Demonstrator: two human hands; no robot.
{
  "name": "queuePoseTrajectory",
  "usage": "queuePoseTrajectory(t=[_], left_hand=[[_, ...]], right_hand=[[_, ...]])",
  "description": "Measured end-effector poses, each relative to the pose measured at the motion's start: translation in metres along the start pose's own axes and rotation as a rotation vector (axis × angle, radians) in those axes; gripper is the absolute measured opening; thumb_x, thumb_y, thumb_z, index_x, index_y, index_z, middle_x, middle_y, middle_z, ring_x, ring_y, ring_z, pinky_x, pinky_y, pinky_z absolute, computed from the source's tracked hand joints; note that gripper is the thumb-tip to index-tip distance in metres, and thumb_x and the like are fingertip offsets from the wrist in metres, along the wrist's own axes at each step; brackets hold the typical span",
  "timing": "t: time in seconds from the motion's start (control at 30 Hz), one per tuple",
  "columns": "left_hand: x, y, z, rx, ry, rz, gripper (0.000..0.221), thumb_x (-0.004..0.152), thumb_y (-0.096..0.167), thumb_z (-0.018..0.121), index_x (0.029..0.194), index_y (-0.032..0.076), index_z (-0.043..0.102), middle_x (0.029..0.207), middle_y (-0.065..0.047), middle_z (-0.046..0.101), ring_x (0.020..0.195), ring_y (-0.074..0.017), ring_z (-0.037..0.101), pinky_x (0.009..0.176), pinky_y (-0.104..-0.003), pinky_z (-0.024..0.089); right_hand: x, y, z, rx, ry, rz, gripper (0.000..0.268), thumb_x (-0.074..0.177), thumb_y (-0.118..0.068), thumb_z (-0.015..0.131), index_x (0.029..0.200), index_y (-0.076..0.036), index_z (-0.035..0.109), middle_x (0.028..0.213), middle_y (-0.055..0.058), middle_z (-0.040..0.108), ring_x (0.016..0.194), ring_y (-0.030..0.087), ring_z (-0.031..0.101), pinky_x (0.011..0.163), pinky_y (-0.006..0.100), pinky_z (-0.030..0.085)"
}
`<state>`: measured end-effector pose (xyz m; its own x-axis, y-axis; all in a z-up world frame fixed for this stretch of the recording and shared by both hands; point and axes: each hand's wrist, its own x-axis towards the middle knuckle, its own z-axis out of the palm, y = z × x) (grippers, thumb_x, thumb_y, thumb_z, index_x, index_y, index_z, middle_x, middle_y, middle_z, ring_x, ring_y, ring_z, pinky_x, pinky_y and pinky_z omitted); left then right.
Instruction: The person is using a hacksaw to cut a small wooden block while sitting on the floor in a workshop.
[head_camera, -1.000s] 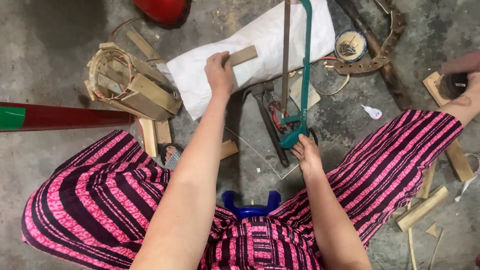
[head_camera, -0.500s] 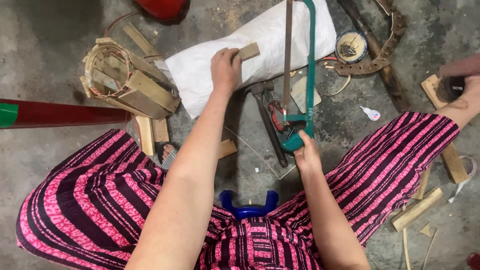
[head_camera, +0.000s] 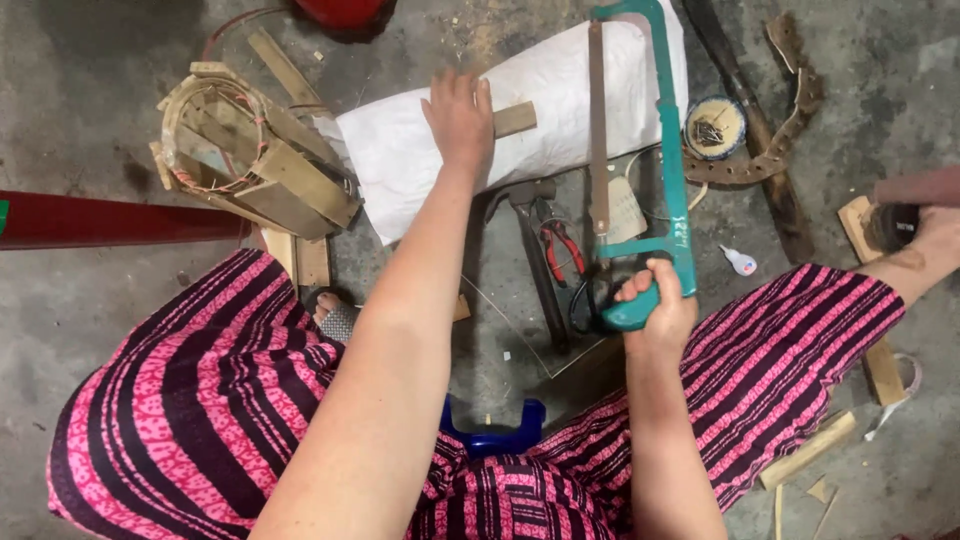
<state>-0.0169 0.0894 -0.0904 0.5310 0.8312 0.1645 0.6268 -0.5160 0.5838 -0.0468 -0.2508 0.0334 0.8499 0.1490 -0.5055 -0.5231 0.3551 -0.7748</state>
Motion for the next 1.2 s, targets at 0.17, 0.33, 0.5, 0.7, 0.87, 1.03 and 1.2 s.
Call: queuePoseTrajectory(t=[0.17,0.33,0.5,0.7,0.87,1.03,1.2], left_hand=[[-0.008,0.005,-0.003,-0.003,-0.027,-0.051,0.036,0.101,0.031,0.052,0.124,0.008,0.069,0.142,-0.016,0.06,0.144,-0.0391,0.041,0.121,-0.057,0.026],[0.005,-0.002,0.009,0.044,0.008,0.014,0.03,0.099,0.025,0.051,0.115,0.008,0.07,0.12,-0.01,0.072,0.14,-0.0404,0.046,0.12,-0.061,0.025],[0.007,-0.005,0.011,0.047,0.022,0.057,0.036,0.09,0.014,0.052,0.124,0.006,0.063,0.111,-0.014,0.074,0.137,-0.0397,0.051,0.121,-0.06,0.026],[0.003,-0.001,0.004,0.043,-0.077,-0.01,0.054,0.09,0.013,0.05,0.144,0.012,0.052,0.121,-0.009,0.073,0.145,-0.0385,0.043,0.124,-0.062,0.021],[0.004,0.005,0.009,0.18,-0.13,-0.027,0.06,0.09,0.01,0.052,0.149,0.016,0.047,0.134,-0.007,0.068,0.147,-0.0361,0.04,0.125,-0.062,0.018],[-0.007,0.011,0.008,0.092,-0.055,-0.051,0.048,0.096,0.017,0.045,0.143,0.01,0.053,0.138,-0.008,0.065,0.145,-0.04,0.042,0.122,-0.066,0.024],[-0.003,0.016,-0.002,0.085,-0.117,-0.079,0.05,0.098,0.023,0.044,0.146,0.014,0.051,0.145,-0.006,0.061,0.149,-0.0373,0.038,0.125,-0.062,0.02]], right_hand=[[-0.018,-0.015,0.052,-0.274,-0.055,-0.223,0.004,0.103,-0.009,0.059,0.102,-0.005,0.06,0.074,0.003,0.058,0.061,0.011,0.054,0.058,0.024,0.049],[0.002,-0.008,0.081,-0.566,-0.232,-0.482,0.009,0.106,-0.008,0.055,0.1,-0.002,0.059,0.075,0.003,0.06,0.063,0.012,0.055,0.061,0.024,0.048],[0.011,0.019,0.11,-0.837,-0.327,-0.643,0.009,0.102,-0.005,0.06,0.103,0.0,0.067,0.076,0.004,0.062,0.063,0.015,0.053,0.061,0.029,0.046],[0.014,0.051,0.113,-0.978,-0.329,-0.766,0.006,0.097,-0.005,0.065,0.095,-0.001,0.066,0.073,0.007,0.064,0.061,0.023,0.054,0.062,0.035,0.047],[0.018,0.06,0.108,-1.052,-0.293,-0.833,0.009,0.097,-0.01,0.069,0.094,-0.002,0.067,0.07,0.008,0.058,0.058,0.026,0.05,0.058,0.039,0.043],[0.021,0.066,0.103,-1.059,-0.381,-0.872,0.008,0.094,-0.006,0.069,0.093,0.0,0.064,0.069,0.008,0.058,0.055,0.023,0.048,0.054,0.037,0.041],[0.018,0.062,0.107,-1.112,-0.428,-1.034,0.008,0.089,-0.002,0.073,0.093,0.0,0.066,0.075,0.01,0.061,0.058,0.026,0.052,0.057,0.036,0.045]])
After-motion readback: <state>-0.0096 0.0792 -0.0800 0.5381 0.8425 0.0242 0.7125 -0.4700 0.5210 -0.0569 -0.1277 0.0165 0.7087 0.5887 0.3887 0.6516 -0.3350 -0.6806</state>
